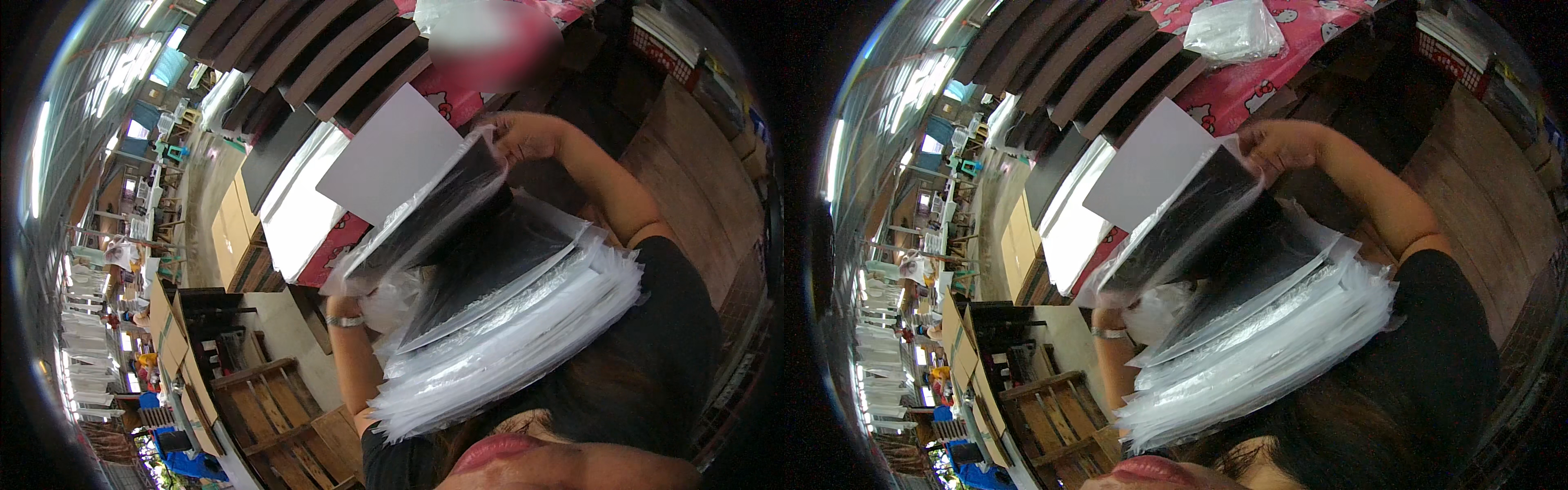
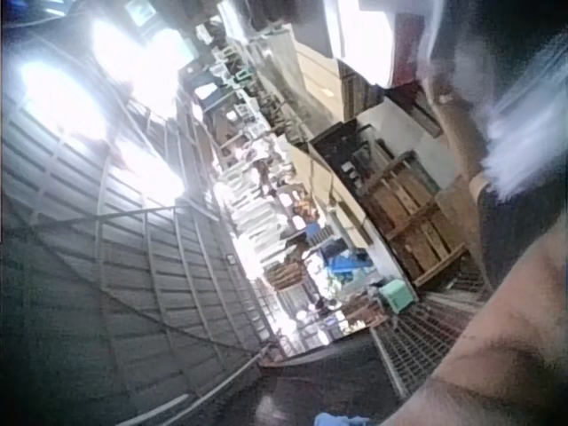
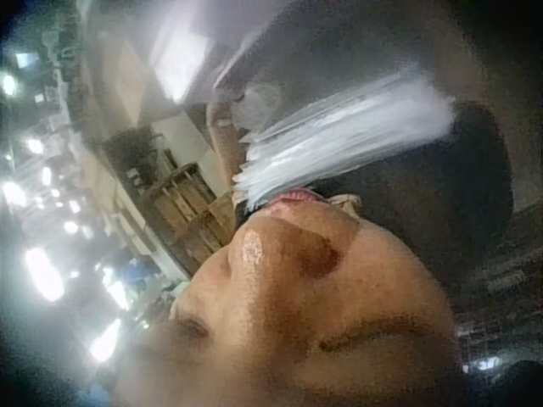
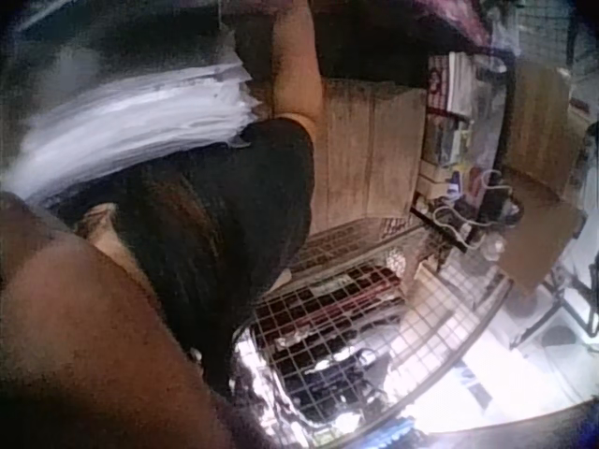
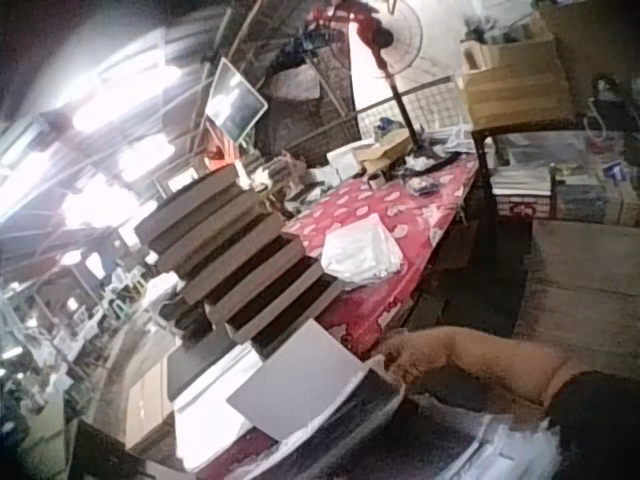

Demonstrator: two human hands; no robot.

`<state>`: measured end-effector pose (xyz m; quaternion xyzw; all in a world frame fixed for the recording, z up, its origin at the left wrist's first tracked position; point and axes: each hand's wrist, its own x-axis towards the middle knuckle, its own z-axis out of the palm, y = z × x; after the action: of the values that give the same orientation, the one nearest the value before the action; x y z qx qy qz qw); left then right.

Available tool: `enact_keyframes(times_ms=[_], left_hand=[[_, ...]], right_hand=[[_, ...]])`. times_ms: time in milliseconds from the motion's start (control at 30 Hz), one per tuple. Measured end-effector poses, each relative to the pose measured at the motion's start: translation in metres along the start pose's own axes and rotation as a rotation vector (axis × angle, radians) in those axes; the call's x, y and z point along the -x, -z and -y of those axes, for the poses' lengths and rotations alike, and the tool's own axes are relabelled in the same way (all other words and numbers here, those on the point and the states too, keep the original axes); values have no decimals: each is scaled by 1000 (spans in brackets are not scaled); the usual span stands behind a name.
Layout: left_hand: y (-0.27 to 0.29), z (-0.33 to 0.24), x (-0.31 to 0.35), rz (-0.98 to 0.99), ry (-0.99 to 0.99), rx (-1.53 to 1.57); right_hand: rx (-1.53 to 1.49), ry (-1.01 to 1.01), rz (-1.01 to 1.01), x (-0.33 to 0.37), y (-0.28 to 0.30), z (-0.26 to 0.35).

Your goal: The person is inserting sheets of paper into plastic bags by hand and stacking the bagged items onto a pile.

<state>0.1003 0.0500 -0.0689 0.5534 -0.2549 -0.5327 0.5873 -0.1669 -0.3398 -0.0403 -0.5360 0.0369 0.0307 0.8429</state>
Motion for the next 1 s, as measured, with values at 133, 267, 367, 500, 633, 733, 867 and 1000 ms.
enact_keyframes(times_ms=[133,267,367,500,633,733,867,1000], left_hand=[[4,65,-24,-90,80,312],[9,124,-56,-254,110,262],[35,159,-18,-482,97,194],[35,137,-10,-648,104,87],[-13,31,2,-576,-228,25],[-51,-28,34,-395,-528,-72],[-65,-58,40,-187,-750,-233],[-102,-70,-13,-157,-713,-43]], right_hand=[[-87,-234,-71,-4,81,-121],[230,-439,-536,17,150,-207],[1163,-502,-173,-24,93,-146],[666,-450,-169,-15,12,-55],[1335,-316,280,-16,25,-106],[1101,-245,22,-12,7,-102],[437,-476,-204,3,54,-130],[512,-644,-391,10,111,-181]])
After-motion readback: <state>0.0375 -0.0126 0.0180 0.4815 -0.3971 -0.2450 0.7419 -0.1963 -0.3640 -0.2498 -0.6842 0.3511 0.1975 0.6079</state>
